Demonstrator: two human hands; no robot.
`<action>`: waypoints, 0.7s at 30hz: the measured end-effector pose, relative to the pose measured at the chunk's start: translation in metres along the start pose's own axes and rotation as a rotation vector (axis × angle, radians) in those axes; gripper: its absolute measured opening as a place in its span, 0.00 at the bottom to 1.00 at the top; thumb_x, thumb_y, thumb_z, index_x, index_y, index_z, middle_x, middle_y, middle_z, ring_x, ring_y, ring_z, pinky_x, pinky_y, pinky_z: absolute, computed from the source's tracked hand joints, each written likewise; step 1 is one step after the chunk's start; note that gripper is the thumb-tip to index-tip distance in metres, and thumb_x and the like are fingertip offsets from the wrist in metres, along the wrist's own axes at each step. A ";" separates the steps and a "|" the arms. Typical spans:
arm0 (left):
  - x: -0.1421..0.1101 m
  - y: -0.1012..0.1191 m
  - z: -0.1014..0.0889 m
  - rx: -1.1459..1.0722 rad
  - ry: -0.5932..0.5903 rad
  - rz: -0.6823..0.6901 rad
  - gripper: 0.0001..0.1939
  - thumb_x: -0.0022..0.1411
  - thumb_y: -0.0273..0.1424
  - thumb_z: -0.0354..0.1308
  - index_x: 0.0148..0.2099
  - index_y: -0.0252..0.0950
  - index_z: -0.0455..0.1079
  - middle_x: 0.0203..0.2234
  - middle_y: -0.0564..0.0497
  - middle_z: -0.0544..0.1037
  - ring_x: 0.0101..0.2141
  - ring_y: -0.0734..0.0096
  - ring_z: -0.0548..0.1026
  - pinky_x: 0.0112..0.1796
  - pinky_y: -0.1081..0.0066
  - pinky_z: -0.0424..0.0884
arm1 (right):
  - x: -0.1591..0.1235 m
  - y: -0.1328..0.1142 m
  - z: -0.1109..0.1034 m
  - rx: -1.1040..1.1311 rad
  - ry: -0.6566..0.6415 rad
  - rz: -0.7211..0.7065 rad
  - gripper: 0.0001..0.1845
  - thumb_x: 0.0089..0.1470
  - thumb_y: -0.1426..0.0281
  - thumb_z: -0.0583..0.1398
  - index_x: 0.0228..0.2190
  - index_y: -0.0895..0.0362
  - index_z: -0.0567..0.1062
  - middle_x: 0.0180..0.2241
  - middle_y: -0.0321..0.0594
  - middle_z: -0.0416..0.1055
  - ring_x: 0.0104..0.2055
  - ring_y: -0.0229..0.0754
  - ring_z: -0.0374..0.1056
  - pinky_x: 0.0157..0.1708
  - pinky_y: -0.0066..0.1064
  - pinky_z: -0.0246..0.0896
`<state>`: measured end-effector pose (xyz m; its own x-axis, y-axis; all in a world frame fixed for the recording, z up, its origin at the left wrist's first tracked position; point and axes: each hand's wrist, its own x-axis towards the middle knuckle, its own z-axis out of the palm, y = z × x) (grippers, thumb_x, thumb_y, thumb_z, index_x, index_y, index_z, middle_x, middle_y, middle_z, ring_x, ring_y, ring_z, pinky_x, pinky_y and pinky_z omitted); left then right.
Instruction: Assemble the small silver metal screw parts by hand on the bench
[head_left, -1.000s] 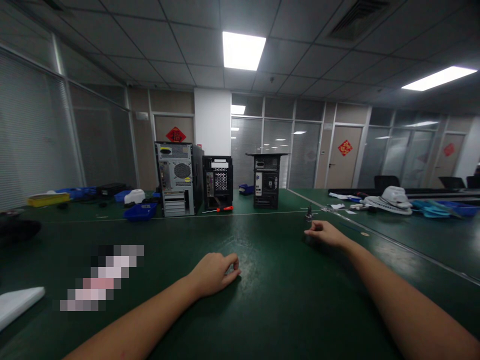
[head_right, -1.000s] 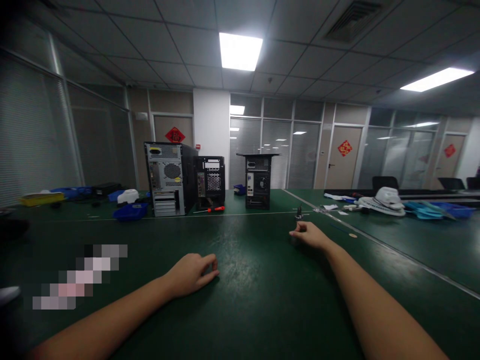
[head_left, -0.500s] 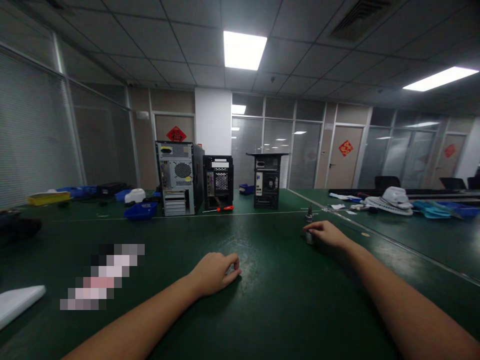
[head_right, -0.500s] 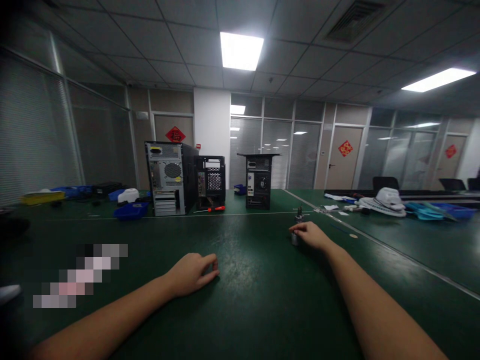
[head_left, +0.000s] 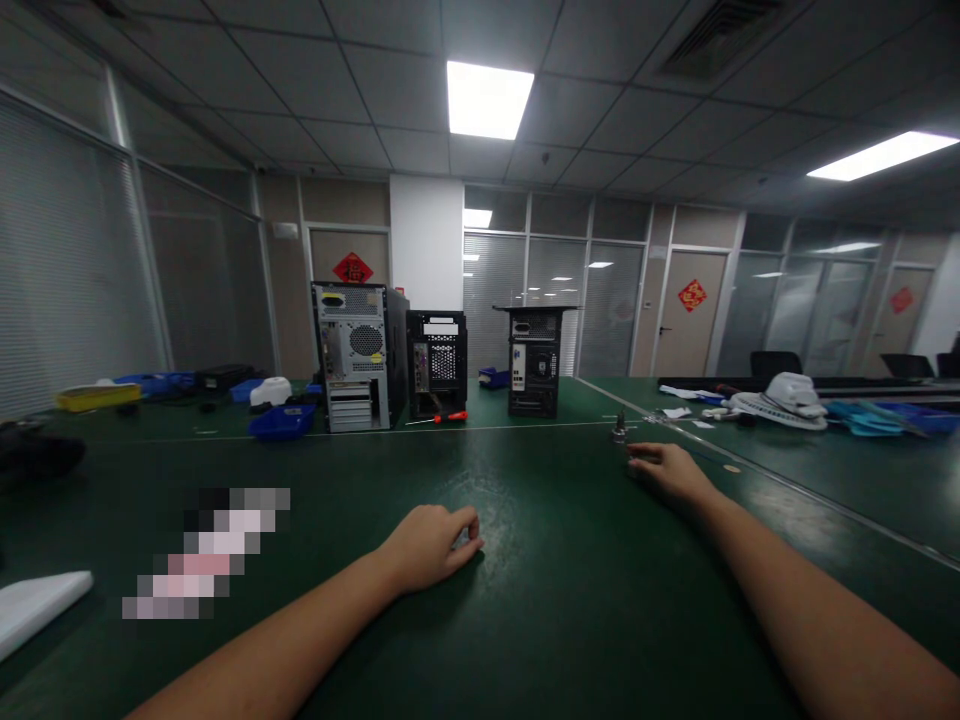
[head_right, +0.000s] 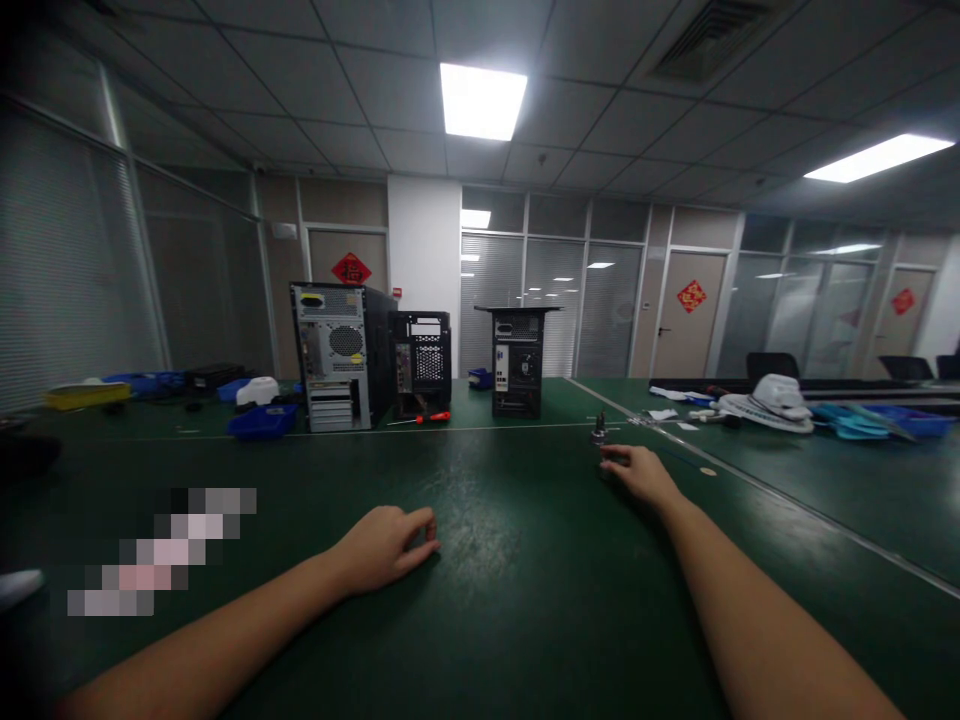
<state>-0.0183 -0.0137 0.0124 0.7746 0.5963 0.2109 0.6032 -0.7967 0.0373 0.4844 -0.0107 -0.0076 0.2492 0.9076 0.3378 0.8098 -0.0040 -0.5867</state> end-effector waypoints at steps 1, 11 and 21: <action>0.000 0.000 0.000 0.001 0.001 -0.001 0.13 0.69 0.43 0.51 0.46 0.42 0.70 0.29 0.52 0.79 0.31 0.65 0.76 0.33 0.70 0.66 | 0.000 0.005 -0.001 -0.036 0.035 0.023 0.26 0.52 0.61 0.63 0.52 0.56 0.78 0.49 0.46 0.78 0.50 0.53 0.74 0.55 0.41 0.64; 0.000 0.000 0.000 -0.009 -0.003 -0.001 0.13 0.69 0.43 0.51 0.46 0.42 0.70 0.30 0.52 0.78 0.31 0.65 0.76 0.33 0.70 0.66 | 0.005 0.022 -0.002 -0.065 0.123 0.043 0.22 0.56 0.60 0.58 0.48 0.55 0.80 0.46 0.45 0.80 0.48 0.52 0.74 0.48 0.38 0.65; 0.000 0.001 -0.001 -0.009 0.003 0.004 0.13 0.69 0.42 0.51 0.46 0.42 0.70 0.29 0.52 0.78 0.30 0.65 0.76 0.33 0.70 0.66 | 0.004 0.016 -0.007 -0.120 0.271 0.068 0.21 0.57 0.59 0.57 0.45 0.56 0.80 0.44 0.46 0.80 0.47 0.53 0.74 0.46 0.39 0.64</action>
<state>-0.0179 -0.0146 0.0137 0.7765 0.5925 0.2144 0.5981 -0.8002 0.0448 0.5018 -0.0101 -0.0100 0.4245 0.7586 0.4944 0.8394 -0.1250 -0.5289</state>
